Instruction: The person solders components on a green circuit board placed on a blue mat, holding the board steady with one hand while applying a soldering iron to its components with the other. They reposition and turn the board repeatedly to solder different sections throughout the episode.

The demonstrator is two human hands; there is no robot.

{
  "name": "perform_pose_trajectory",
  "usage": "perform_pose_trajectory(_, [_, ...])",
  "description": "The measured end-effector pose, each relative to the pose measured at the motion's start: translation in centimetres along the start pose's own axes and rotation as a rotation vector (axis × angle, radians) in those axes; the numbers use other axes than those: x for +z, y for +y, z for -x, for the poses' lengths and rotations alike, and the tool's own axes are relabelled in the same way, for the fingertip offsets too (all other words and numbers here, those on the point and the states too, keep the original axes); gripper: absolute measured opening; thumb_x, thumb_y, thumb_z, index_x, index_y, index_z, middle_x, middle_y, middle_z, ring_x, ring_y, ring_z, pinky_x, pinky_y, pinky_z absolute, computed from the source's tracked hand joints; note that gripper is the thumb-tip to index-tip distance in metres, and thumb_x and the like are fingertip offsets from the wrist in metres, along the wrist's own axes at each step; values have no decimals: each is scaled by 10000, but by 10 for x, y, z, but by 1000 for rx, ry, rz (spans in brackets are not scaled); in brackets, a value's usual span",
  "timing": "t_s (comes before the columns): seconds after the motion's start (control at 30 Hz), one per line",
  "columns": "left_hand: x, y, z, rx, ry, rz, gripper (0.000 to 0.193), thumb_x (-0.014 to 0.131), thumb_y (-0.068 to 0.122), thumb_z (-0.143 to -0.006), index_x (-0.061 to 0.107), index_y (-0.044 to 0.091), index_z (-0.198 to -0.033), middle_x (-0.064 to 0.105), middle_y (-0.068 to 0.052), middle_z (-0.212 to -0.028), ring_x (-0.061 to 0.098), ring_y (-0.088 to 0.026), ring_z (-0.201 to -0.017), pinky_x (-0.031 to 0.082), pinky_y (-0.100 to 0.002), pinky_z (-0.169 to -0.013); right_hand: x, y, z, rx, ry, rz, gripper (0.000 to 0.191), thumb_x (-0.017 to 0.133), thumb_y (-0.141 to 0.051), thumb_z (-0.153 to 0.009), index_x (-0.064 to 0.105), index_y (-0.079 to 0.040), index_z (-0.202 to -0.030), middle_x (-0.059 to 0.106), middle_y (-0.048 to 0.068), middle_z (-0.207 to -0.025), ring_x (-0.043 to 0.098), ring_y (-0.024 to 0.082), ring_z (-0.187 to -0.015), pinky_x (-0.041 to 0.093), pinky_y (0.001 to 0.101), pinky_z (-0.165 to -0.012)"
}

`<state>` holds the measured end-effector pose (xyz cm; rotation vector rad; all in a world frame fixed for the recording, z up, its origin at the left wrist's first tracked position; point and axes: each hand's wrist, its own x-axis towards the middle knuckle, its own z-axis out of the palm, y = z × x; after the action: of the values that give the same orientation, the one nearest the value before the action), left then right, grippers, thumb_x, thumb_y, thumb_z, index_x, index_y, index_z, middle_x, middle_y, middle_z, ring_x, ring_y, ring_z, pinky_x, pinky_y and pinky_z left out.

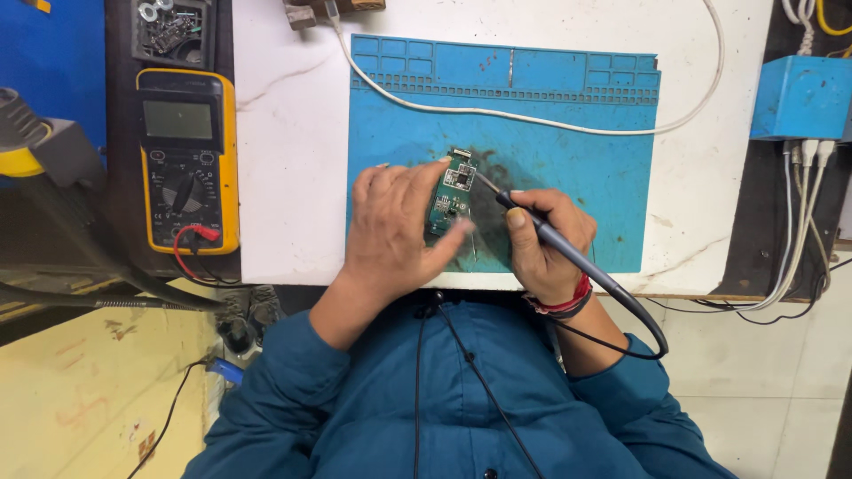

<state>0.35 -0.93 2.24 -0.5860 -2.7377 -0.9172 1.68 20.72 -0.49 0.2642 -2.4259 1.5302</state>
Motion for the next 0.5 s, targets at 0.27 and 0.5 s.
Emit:
perform_pose_trajectory(0.27, [3, 0, -1, -56, -44, 25, 594, 714, 150, -872, 527, 87, -1433, 653, -71, -1193, 594, -264, -1168, 315, -516, -1184, -1, -7, -7, -87, -49, 58, 124, 691, -112, -993, 654, -13, -927, 644, 93, -762, 584, 199, -620, 428, 323, -597])
perform_pose_trajectory(0.5, [9, 0, 2, -75, -2, 1, 601, 737, 160, -886, 506, 68, -1432, 654, -90, -1192, 583, -276, -1175, 238, -575, -1231, -1, -11, -11, -108, -93, 93, 103, 711, -94, -962, 668, -16, -910, 658, 99, -767, 610, 228, -625, 444, 329, -593])
